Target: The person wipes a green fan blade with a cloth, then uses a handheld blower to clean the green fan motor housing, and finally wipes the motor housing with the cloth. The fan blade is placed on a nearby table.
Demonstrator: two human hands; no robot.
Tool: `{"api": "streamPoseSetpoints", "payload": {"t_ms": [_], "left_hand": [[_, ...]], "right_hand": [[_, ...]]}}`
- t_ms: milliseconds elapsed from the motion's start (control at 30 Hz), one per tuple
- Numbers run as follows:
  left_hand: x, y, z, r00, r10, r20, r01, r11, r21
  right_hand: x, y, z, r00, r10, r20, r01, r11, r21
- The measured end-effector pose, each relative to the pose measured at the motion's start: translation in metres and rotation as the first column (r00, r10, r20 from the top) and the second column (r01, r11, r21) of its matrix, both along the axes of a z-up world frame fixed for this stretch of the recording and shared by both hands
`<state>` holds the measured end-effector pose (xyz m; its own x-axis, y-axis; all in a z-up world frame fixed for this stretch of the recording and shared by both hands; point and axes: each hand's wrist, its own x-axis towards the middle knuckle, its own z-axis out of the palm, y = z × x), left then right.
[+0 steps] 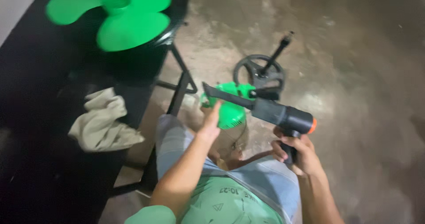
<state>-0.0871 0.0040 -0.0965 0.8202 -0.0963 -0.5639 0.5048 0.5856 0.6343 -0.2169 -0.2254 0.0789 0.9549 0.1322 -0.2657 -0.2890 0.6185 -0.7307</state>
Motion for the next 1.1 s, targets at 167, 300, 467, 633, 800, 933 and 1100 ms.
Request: {"api": "streamPoseSetpoints", "payload": {"t_ms": [167,300,467,633,800,933,1100], "left_hand": [[-0.014,-0.011,-0.026,0.999,0.018,-0.037,-0.018,1.000,-0.003],[-0.020,-0.009,-0.020,0.980,0.015,-0.198,-0.012,1.000,0.018],[-0.026,-0.005,0.021,0.969,-0.019,-0.246,0.034,0.998,0.055],[-0.025,0.007,0.042,0.966,-0.045,-0.255,0.096,0.977,0.190],[-0.024,0.015,0.035,0.994,0.021,-0.107,-0.007,0.991,0.136],[-0.031,0.022,0.035,0.996,0.021,-0.087,-0.023,1.000,-0.014],[-0.034,0.039,0.041,0.998,0.013,-0.062,-0.014,1.000,-0.009]], "right_hand": [[0.052,0.076,0.009,0.993,0.106,-0.060,-0.117,0.967,-0.225],[0.093,0.153,0.007,0.938,0.326,-0.120,-0.345,0.914,-0.212],[0.117,0.259,0.020,0.802,0.594,-0.069,-0.589,0.764,-0.263],[0.114,0.375,0.043,0.598,0.790,0.136,-0.754,0.612,-0.238],[0.079,0.453,0.041,0.476,0.876,0.077,-0.510,0.346,-0.788],[0.064,0.485,0.028,0.383,0.916,0.114,-0.421,0.283,-0.862],[0.061,0.503,0.010,0.387,0.922,-0.005,-0.472,0.194,-0.860]]}}
